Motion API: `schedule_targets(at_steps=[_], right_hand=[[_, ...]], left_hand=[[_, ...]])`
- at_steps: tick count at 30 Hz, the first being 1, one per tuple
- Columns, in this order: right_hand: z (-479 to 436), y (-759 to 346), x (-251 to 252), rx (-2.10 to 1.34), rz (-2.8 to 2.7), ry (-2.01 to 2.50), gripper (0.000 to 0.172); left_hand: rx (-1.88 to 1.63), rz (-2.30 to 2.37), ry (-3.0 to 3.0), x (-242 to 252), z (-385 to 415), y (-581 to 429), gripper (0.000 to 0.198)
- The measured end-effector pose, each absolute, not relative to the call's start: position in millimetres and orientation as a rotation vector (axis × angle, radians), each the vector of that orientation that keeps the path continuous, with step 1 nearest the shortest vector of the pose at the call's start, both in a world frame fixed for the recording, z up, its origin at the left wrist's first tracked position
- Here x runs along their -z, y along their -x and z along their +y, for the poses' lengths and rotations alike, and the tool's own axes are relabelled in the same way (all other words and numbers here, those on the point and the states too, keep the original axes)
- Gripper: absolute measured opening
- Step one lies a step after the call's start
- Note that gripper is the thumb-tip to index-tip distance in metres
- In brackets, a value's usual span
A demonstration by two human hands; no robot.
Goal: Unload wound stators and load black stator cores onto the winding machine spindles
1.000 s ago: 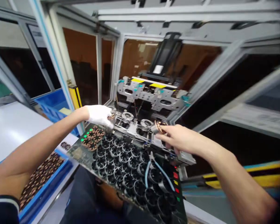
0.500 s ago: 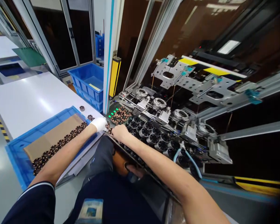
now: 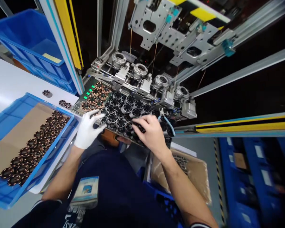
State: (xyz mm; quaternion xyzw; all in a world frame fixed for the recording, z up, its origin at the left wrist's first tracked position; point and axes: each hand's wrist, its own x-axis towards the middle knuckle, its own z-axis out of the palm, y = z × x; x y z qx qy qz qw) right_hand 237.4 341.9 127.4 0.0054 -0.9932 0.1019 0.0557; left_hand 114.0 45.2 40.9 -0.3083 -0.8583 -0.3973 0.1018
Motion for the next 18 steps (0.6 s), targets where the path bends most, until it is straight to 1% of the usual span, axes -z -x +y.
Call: schedule_targets(at_steps=[2,5,8,11,13,15,16,18], right_hand=[[353,-235,-121,-0.281,-2.916,0.142,0.034],[356,-223,-109,-0.262,-2.869,0.209,0.033],[354,-210,-99,-0.259,-2.877,0.203,0.027],[352,-206,-97,-0.263,-2.875,0.17,0.016],[353,-210,-103,-0.274,-2.857,0.134,0.011],[356,-216,-116,-0.296,-2.829,0.102,0.013],[358,-218,-125,-0.314,-2.813,0.089,0.014],[367,-219,-145,-0.413,-2.762,0.079,0.018]], left_hand=[[1.091,-2.539,1.045,-54,81,-109,0.041],[0.874,-2.593,1.243,-75,130,-92,0.043],[0.732,-2.623,1.354,-86,162,-76,0.039],[0.686,-2.645,1.363,-87,172,-67,0.028],[0.703,-2.66,1.36,-86,171,-66,0.02],[0.795,-2.665,1.357,-85,165,-67,0.016],[0.889,-2.67,1.341,-86,161,-68,0.015],[1.186,-2.671,1.245,-89,154,-63,0.017]])
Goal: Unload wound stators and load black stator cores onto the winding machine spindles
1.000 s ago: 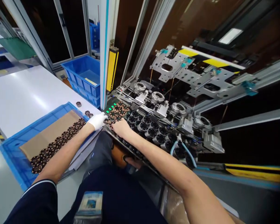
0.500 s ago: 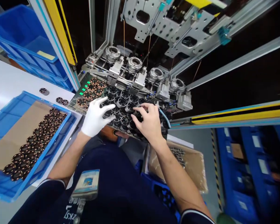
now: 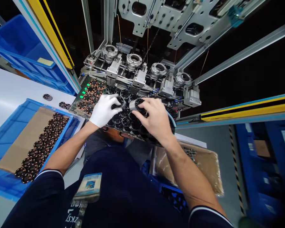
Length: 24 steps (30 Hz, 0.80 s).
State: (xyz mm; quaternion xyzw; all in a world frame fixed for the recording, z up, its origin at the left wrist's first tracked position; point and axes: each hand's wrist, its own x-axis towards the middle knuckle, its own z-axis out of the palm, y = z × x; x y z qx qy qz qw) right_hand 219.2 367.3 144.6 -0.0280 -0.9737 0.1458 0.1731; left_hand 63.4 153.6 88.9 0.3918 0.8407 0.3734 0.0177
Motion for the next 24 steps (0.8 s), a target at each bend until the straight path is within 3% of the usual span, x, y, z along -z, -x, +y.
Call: schedule_targets(at_steps=[4,6,12,14,18,21,24], right_hand=[[398,-195,-177,-0.671,-2.619,0.086,0.059],[418,-171,-184,-0.679,-2.579,0.066,0.059],[462,-103,-189,-0.615,-2.575,0.159,0.059],[472,-88,-188,-0.604,-2.569,0.165,0.062],[486,-65,-168,-0.582,-2.605,0.228,0.067],[489,-53,-146,-0.55,-2.702,0.33,0.055],[489,-51,-135,-0.572,-2.735,0.369,0.055]], left_hand=[[-1.762,2.292,-0.922,-111,150,-27,0.042],[-1.884,2.075,-0.85,-128,157,-2,0.053],[-1.983,1.831,-1.019,-188,191,39,0.049],[-1.935,2.085,-1.24,-204,199,50,0.057],[-1.427,2.705,-1.368,-207,220,94,0.062],[-1.215,2.784,-1.09,-177,240,127,0.067],[-1.155,2.762,-0.951,-146,252,144,0.071]])
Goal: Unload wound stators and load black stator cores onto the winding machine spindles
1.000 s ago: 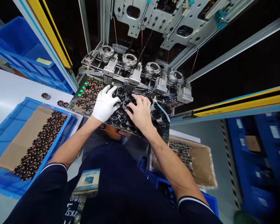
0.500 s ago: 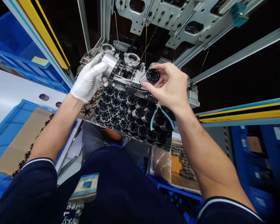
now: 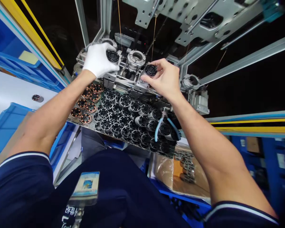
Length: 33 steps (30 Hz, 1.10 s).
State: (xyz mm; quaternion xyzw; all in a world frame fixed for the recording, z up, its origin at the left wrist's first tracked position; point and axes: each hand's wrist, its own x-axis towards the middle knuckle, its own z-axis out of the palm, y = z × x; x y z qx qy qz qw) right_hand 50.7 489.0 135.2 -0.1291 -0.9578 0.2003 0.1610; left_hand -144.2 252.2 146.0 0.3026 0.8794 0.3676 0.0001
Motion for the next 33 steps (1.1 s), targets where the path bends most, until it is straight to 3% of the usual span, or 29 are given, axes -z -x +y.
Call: schedule_targets(at_steps=[7,12,16,19,22,25,27,30,33], right_hand=[[491,-55,-136,-0.571,-2.764,0.331,0.057],[492,-62,-135,-0.886,-2.555,0.298,0.07],[495,-67,-138,-0.867,-2.545,0.198,0.069],[500,-65,-138,-0.91,-2.466,0.221,0.084],[499,-60,-133,-0.86,-2.424,0.232,0.091],[492,-55,-123,-0.751,-2.463,0.314,0.071],[488,-54,-118,-0.74,-2.487,0.365,0.066],[487,-53,-115,-0.749,-2.489,0.374,0.071],[485,-54,-119,-0.772,-2.475,0.379,0.073]], left_hand=[[-1.063,2.764,-1.037,-147,244,139,0.072],[-1.455,2.654,-1.211,-171,226,111,0.061],[-1.316,2.668,-1.309,-190,220,101,0.058],[-1.367,2.688,-1.28,-197,223,108,0.061],[-1.401,2.72,-1.264,-185,231,119,0.076],[-1.325,2.811,-1.134,-152,239,128,0.068],[-1.332,2.811,-1.078,-127,242,131,0.074],[-1.411,2.767,-1.066,-104,242,135,0.085],[-1.44,2.731,-1.062,-106,236,128,0.081]])
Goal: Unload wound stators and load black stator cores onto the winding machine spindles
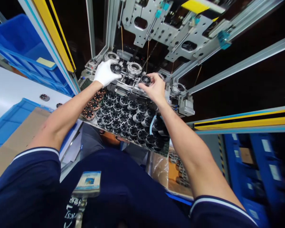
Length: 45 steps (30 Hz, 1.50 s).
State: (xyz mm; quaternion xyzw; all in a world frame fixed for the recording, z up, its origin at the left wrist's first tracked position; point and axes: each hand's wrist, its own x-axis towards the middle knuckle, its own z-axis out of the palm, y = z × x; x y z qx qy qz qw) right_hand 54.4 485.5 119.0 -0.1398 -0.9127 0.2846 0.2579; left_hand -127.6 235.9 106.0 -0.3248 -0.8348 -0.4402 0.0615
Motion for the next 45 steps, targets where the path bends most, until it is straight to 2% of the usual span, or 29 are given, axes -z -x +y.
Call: schedule_targets(at_steps=[5,9,12,16,18,22,26,30,33,35,39,41,42,45], right_hand=[[453,-86,-135,-0.946,-2.434,0.262,0.079],[404,-143,-156,-1.335,-2.203,-0.06,0.067],[375,-178,-176,-1.489,-2.136,-0.163,0.056],[357,-200,-196,-1.52,-2.086,-0.196,0.04],[355,-205,-201,-1.545,-2.055,-0.196,0.045],[358,-215,-206,-1.649,-2.059,-0.164,0.072],[358,-226,-209,-1.824,-2.076,-0.156,0.062],[351,-232,-214,-1.919,-2.067,-0.14,0.063],[346,-230,-214,-1.882,-2.063,-0.074,0.063],[343,-228,-212,-1.859,-2.046,-0.065,0.058],[340,-225,-207,-1.751,-2.036,-0.11,0.027],[340,-225,-205,-1.706,-2.051,-0.125,0.02],[340,-225,-204,-1.711,-2.058,-0.121,0.025],[343,-224,-200,-1.774,-2.068,-0.063,0.062]], left_hand=[[1.533,-2.33,1.174,-134,211,60,0.071],[1.913,-1.903,1.393,-144,184,-22,0.065],[2.056,-1.755,1.422,-150,168,-64,0.059],[2.079,-1.758,1.425,-158,154,-85,0.074],[2.025,-1.823,1.456,-161,149,-87,0.081],[1.975,-1.907,1.428,-162,141,-92,0.081],[2.097,-1.805,1.443,-160,141,-99,0.077],[2.253,-1.717,1.448,-157,143,-103,0.068],[2.239,-1.787,1.412,-155,142,-103,0.063],[2.204,-1.832,1.369,-156,140,-103,0.061],[2.164,-1.837,1.363,-157,138,-104,0.058],[2.164,-1.817,1.384,-158,136,-105,0.054],[2.181,-1.803,1.389,-158,136,-105,0.053],[2.247,-1.768,1.386,-159,135,-105,0.051]])
